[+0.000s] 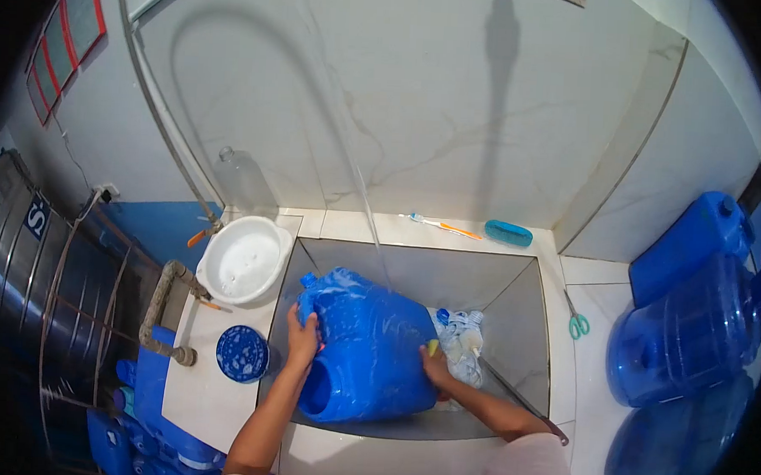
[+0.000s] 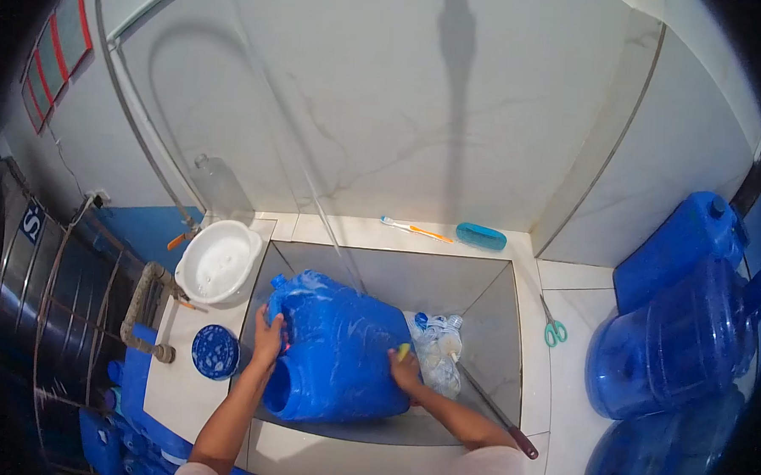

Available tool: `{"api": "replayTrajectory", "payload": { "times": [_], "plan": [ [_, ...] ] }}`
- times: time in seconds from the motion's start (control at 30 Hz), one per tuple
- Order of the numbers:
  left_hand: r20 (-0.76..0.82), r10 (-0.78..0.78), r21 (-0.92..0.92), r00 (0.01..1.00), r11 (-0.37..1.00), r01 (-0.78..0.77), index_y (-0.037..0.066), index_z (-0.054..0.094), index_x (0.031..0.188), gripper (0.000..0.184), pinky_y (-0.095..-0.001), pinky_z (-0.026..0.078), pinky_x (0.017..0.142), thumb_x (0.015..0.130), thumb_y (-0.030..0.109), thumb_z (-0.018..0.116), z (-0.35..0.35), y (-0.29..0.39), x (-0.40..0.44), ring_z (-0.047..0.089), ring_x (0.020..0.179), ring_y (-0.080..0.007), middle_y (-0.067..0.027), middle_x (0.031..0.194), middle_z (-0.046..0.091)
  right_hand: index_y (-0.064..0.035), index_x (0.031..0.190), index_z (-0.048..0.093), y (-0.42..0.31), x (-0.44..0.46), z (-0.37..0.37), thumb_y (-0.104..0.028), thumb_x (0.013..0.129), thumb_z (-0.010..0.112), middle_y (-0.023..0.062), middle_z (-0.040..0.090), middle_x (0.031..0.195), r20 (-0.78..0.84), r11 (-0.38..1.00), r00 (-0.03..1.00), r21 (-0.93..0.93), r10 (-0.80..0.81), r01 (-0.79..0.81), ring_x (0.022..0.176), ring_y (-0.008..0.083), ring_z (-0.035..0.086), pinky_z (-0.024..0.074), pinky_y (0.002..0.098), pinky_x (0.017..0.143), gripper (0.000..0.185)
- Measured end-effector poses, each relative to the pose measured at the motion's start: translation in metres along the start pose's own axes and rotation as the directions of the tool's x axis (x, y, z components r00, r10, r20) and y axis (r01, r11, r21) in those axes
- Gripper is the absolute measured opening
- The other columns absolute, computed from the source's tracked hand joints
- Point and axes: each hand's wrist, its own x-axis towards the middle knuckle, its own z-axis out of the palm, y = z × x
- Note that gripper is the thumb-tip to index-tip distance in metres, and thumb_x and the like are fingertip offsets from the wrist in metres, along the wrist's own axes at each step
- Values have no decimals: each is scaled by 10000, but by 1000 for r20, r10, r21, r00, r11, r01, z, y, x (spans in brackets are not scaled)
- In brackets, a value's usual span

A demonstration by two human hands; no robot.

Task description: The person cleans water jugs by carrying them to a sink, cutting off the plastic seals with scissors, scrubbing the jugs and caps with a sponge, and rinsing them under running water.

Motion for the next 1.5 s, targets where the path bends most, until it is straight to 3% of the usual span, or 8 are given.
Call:
{"api": "replayTrajectory", "payload": {
  "times": [0.2, 0.43, 0.53, 0.63, 0.87, 1.0, 1.3, 1.5],
  "plan": [
    [-80, 112, 164, 990, 982, -98, 158, 337, 1331, 464, -381, 358, 947, 885, 77, 440, 52, 32, -11, 362, 1149, -328, -201, 1345, 156, 12, 1300, 347, -166, -105, -100, -371, 842, 534, 266, 261, 1376, 192, 791, 768, 115, -611, 601, 1310, 373, 207, 187, 409, 1070, 625],
    [-18, 204, 250, 979, 949, -193, 132, 439, 1276, 388, -399, 318, 1007, 891, 89, 411, 72, 31, -26, 278, 1246, -385, -192, 1402, 28, -9, 1319, 351, -179, -109, -123, -222, 728, 625, 267, 304, 1364, 176, 786, 770, 38, -613, 617, 1302, 376, 252, 219, 400, 1064, 685],
    [181, 582, 769, 793, 419, -483, 47, 510, 1158, 406, -540, 228, 1022, 875, 338, 495, 67, 32, -42, 234, 1274, -440, -254, 1334, 266, -48, 1336, 358, -188, -71, -166, -102, 678, 594, 146, 448, 1273, 450, 907, 791, 277, -415, 318, 1080, 232, 498, 440, 313, 880, 701],
    [716, 561, 449, 417, 88, -889, 9, 540, 1050, 474, -471, 345, 956, 821, 424, 560, 34, 69, -37, 435, 1148, -394, -271, 1145, 484, -31, 1294, 424, -175, -17, -202, -175, 751, 575, 93, 520, 1178, 401, 845, 749, 149, -527, 514, 1019, 166, 512, 411, 277, 879, 582],
    [609, 329, 582, 722, 433, -688, -30, 585, 934, 560, -476, 473, 689, 802, 513, 546, 30, 69, -39, 598, 783, -420, -270, 786, 608, -3, 1092, 543, -113, 27, -159, -310, 922, 393, 201, 517, 1111, -71, 929, 946, 180, -315, 323, 1070, 300, 472, 376, 377, 893, 382],
    [491, 264, 591, 830, 599, -540, -42, 589, 942, 558, -484, 464, 713, 815, 498, 526, 30, 58, -23, 596, 800, -422, -296, 820, 601, 12, 1111, 535, -136, -62, -71, -176, 885, 477, 216, 522, 1131, -489, 791, 682, -27, -543, 611, 1085, 349, 467, 356, 426, 942, 300],
    [320, 328, 659, 889, 597, -458, -67, 574, 919, 542, -464, 471, 733, 827, 464, 525, 46, 53, -34, 597, 809, -423, -299, 830, 602, -12, 998, 612, -209, -48, -37, -70, 762, 559, 121, 579, 1090, 583, 373, 520, -363, -624, 854, 1049, 303, 508, 387, 421, 927, 249],
    [453, 177, 491, 874, 769, -410, -32, 565, 966, 430, -468, 469, 738, 776, 352, 602, 29, 32, -11, 607, 807, -398, -253, 805, 615, -31, 1017, 605, -131, -116, -99, -39, 742, 590, 130, 565, 1021, 39, 413, 440, -281, -897, 866, 932, 312, 527, 431, 382, 835, 276]
  ]
}}
